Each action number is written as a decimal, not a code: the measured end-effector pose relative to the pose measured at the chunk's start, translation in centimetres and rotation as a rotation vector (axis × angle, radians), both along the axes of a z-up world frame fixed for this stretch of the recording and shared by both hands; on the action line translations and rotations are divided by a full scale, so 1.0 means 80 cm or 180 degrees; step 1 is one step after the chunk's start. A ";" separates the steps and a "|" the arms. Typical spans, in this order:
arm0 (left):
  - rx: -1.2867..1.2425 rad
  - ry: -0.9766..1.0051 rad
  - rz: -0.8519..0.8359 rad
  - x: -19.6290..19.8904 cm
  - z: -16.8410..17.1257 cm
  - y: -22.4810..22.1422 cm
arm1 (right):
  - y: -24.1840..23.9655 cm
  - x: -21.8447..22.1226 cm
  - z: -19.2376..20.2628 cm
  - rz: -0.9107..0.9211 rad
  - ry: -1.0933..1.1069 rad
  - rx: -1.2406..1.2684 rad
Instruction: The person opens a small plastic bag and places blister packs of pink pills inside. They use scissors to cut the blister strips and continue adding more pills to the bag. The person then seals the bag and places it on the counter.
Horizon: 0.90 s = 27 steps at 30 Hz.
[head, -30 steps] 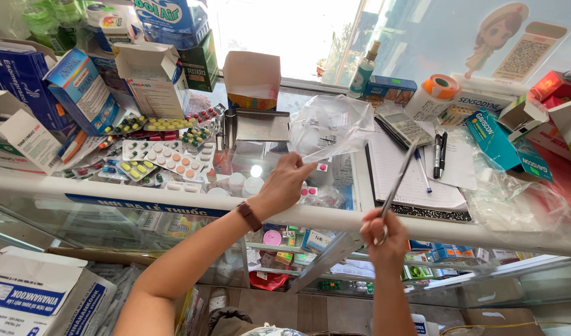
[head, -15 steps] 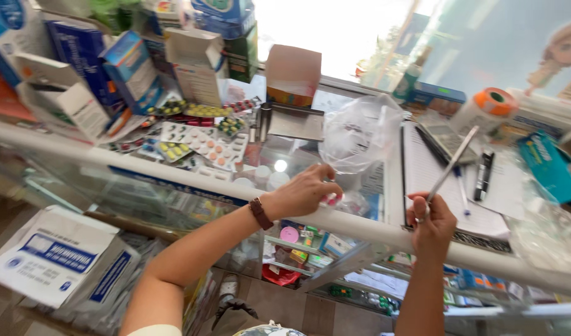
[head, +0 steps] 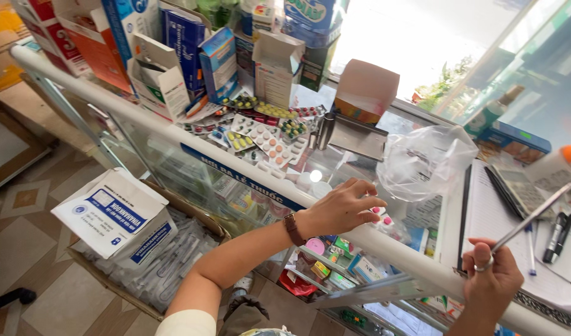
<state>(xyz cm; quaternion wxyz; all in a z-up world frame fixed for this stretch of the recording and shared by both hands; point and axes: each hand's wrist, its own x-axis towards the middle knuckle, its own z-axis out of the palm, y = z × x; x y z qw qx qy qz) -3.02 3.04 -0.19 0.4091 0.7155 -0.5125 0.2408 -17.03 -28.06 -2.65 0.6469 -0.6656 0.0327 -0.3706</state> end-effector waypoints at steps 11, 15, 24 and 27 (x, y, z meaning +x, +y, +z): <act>-0.0833 0.0254 0.1199 0.018 0.020 0.133 | -0.042 0.002 -0.042 -0.0150 0.0279 -0.0479; -0.1170 0.0253 0.1680 0.019 0.017 0.176 | -0.055 0.007 -0.053 -0.0266 0.0314 -0.0559; -0.1534 0.0390 0.2491 0.004 -0.047 0.211 | -0.042 0.003 -0.036 -0.0570 0.0752 -0.1102; -0.1184 0.0176 0.2259 -0.024 -0.088 0.175 | -0.033 0.001 -0.027 -0.0421 0.0617 -0.1008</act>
